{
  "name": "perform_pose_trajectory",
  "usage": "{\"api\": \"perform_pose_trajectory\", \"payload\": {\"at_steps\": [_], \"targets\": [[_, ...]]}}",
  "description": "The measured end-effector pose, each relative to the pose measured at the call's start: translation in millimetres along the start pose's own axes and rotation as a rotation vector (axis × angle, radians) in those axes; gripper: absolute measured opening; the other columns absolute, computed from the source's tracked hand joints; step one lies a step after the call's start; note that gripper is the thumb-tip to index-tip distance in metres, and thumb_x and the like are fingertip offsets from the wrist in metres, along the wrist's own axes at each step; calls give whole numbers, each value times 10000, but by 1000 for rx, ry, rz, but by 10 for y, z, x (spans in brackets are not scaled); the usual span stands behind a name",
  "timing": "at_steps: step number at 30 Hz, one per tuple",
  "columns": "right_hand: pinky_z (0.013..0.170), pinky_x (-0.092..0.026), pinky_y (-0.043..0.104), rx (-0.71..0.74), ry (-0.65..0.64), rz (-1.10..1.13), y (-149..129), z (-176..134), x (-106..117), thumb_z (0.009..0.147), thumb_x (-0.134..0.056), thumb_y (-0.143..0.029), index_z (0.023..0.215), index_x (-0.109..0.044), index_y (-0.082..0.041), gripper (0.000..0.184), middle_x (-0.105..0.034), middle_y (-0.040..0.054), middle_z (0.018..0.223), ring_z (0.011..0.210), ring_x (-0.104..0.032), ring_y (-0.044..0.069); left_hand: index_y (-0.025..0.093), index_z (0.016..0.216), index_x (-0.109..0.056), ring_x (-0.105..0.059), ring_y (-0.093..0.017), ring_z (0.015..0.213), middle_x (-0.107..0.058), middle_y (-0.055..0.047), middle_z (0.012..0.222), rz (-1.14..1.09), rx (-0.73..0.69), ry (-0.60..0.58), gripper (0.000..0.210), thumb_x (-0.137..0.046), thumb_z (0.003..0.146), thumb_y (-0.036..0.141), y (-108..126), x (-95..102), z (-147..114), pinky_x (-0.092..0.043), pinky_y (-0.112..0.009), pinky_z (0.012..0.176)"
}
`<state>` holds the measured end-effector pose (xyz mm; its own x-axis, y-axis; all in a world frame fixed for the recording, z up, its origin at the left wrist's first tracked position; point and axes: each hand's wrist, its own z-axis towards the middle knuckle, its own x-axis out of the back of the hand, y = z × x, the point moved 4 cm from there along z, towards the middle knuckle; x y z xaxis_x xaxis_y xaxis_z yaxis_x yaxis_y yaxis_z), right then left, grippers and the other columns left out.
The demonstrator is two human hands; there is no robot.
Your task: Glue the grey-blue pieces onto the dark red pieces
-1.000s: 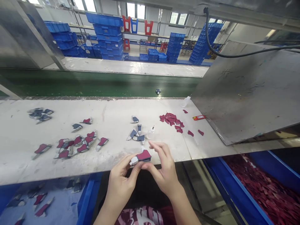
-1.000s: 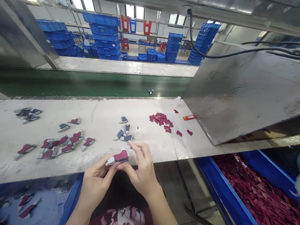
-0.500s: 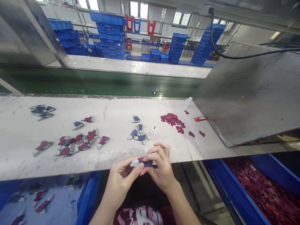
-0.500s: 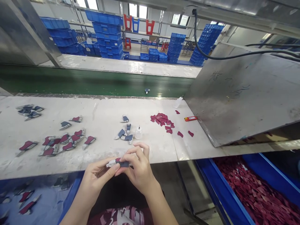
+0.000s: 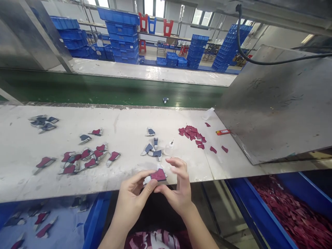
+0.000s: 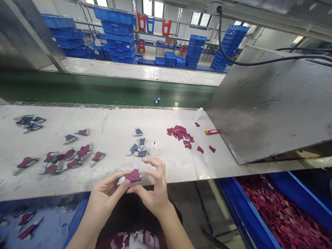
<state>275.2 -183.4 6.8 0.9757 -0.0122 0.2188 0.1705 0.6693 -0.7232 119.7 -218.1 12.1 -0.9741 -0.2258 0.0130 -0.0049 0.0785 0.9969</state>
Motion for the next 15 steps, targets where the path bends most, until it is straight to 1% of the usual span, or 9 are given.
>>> {"api": "perform_pose_trajectory", "payload": {"at_steps": [1,2,3,5,7,9,12,15], "targets": [[987,-462,545,-67,-23,38,15,-14,-14,875,-702,-356,1339,-453,-341,526,-581,87,1251,1189,-533,283,200,961,-784,-731,-232,850,-771,-80,950,21,-4,-5,275,-746,783,406,-14,13,15,-611,-272,727],[974,-473,523,-125,-65,64,25,-29,-34,909,-645,-403,1382,-423,-307,531,-582,102,1248,1176,-540,281,204,967,-785,-734,-233,859,-773,-80,960,38,-9,-5,275,-744,784,405,-26,23,28,-614,-274,734],[961,-482,499,-167,-115,76,26,-44,-56,946,-577,-416,1393,-428,-284,489,-586,107,1238,1162,-546,276,208,973,-785,-736,-234,875,-773,-78,970,50,-12,-1,274,-743,785,403,-37,30,38,-616,-277,755],[954,-487,459,-215,-183,71,20,-62,-94,992,-482,-343,1373,-473,-276,388,-599,97,1209,1136,-556,255,210,988,-781,-736,-238,917,-772,-77,993,53,-14,11,283,-745,782,401,-62,34,50,-615,-288,805],[952,-490,433,-240,-185,53,16,-65,-120,988,-473,-244,1360,-503,-280,375,-611,85,1160,1106,-566,237,205,1008,-775,-732,-242,957,-766,-81,1024,57,-12,25,300,-749,778,397,-92,31,54,-611,-297,842],[912,-508,408,-252,-166,45,21,-63,-147,974,-481,-189,1366,-516,-274,402,-613,81,1092,1048,-580,227,202,1039,-765,-723,-244,998,-755,-86,1073,79,-20,43,308,-742,790,382,-121,31,54,-601,-303,879],[826,-531,380,-238,-144,36,33,-68,-187,960,-489,-171,1375,-527,-252,425,-590,74,995,948,-590,216,204,1070,-756,-712,-238,1025,-741,-84,1111,128,-52,47,296,-724,814,350,-146,28,60,-586,-300,911],[795,-535,370,-255,-129,29,54,-84,-213,957,-477,-175,1365,-534,-235,416,-581,74,981,928,-594,216,196,1046,-761,-717,-233,994,-744,-82,1074,122,-61,38,277,-726,812,340,-145,11,74,-590,-287,888]]}}
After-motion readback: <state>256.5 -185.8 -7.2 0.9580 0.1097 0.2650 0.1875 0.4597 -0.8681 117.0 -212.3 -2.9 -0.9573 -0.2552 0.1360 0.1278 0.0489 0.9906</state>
